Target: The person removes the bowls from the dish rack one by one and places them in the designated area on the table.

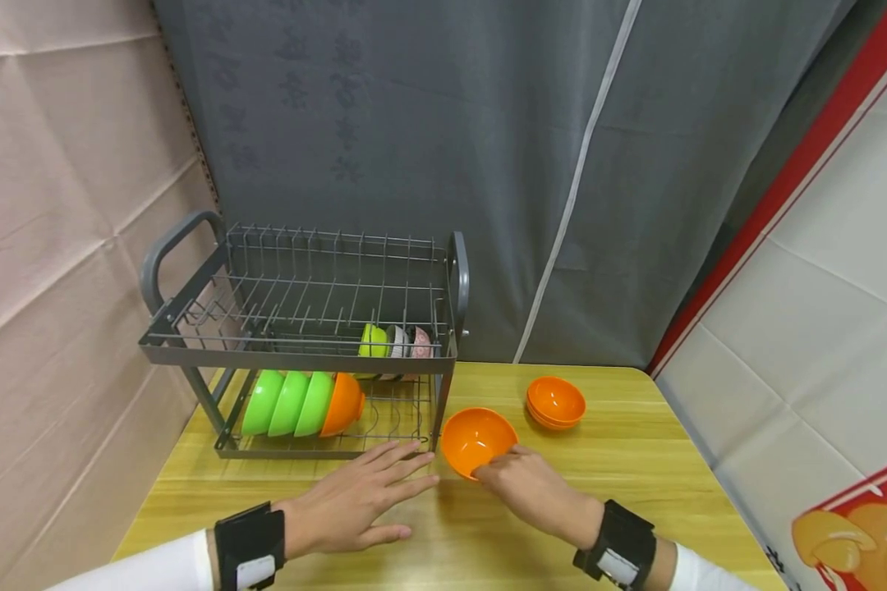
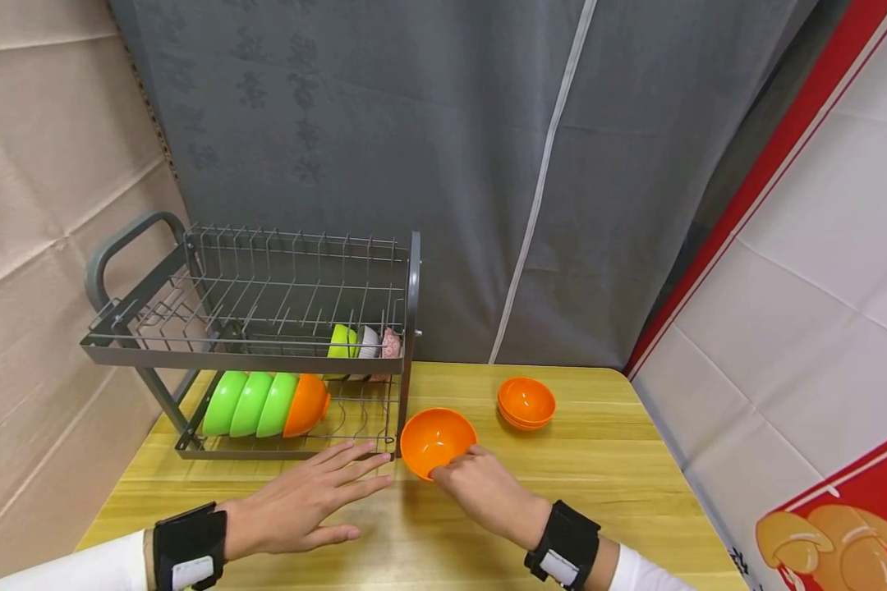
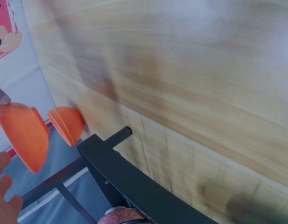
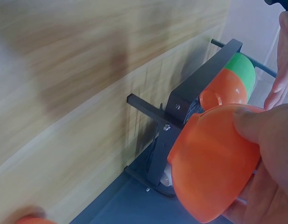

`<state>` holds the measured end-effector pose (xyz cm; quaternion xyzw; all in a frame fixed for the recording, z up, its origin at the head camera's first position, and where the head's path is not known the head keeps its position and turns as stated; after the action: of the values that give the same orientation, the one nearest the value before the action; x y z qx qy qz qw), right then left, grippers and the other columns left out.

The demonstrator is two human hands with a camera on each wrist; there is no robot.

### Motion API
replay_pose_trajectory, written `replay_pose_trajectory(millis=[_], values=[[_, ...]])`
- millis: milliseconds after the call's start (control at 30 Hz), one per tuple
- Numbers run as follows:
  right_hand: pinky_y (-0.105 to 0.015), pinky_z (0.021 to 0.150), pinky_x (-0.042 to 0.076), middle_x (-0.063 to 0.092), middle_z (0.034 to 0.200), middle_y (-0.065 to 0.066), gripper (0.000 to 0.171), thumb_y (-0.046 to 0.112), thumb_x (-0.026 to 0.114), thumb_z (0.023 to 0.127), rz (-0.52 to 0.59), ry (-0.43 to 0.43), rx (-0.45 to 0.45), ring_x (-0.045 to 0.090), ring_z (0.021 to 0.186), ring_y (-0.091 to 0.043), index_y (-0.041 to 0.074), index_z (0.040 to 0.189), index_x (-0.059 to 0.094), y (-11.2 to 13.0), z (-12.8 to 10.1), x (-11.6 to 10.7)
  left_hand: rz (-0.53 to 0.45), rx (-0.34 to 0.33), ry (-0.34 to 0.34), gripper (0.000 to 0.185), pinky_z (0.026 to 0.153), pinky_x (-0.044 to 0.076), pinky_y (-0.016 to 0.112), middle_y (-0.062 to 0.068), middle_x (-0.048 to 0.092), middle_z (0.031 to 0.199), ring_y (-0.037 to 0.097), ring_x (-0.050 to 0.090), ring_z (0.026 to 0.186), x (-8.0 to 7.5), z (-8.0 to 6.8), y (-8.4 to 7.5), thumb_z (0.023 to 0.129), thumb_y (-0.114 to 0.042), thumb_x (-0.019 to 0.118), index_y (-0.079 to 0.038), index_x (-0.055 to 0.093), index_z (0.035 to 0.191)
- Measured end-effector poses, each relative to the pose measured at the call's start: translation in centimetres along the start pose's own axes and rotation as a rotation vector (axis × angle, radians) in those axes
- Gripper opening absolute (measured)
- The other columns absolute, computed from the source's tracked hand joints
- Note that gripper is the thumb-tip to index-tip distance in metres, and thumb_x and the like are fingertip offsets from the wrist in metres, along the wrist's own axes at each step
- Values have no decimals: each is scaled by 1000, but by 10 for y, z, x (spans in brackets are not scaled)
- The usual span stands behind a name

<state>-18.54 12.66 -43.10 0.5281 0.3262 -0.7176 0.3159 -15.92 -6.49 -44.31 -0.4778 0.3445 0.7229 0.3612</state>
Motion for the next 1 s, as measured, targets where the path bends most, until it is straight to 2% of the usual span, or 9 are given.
replay_pose_trajectory(millis=[267, 667, 800, 1000], values=[[-19, 62, 37, 64, 66, 12, 18, 23, 77, 85, -26, -7, 41, 56, 61, -1, 22, 78, 61, -10, -2, 1, 10, 13, 25, 66, 123, 35, 46, 5, 33, 166, 26, 35, 152, 1, 7, -1, 104, -62, 33, -25, 37, 158], [-23, 64, 44, 71, 72, 10, 11, 20, 79, 84, 7, 5, 103, 61, 65, -2, 21, 86, 68, -21, -6, 8, -5, 52, 92, 66, 125, 32, 45, 4, 28, 168, 26, 30, 155, 1, 26, -4, 105, -63, 25, -26, 36, 158], [-26, 65, 48, 72, 73, 9, 10, 19, 79, 84, -3, -7, 106, 64, 66, -4, 20, 86, 69, -24, -8, 7, 9, 71, 84, 66, 125, 32, 45, 4, 30, 167, 26, 32, 154, 2, 30, -6, 105, -62, 25, -26, 36, 158], [-27, 66, 49, 74, 76, 7, 10, 19, 80, 84, -11, -10, 120, 66, 68, -5, 20, 89, 72, -31, -10, 5, 17, 62, 94, 67, 126, 30, 45, 4, 30, 167, 27, 32, 154, 5, 33, -7, 105, -63, 24, -26, 34, 159]])
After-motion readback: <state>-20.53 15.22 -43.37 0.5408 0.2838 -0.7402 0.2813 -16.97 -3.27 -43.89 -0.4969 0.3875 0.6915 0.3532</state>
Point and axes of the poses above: each hand's wrist, its own z-axis towards the middle knuckle, its own x-axis out of the palm, y = z × x, the point moved 7 cm from there along z, towards the middle knuckle
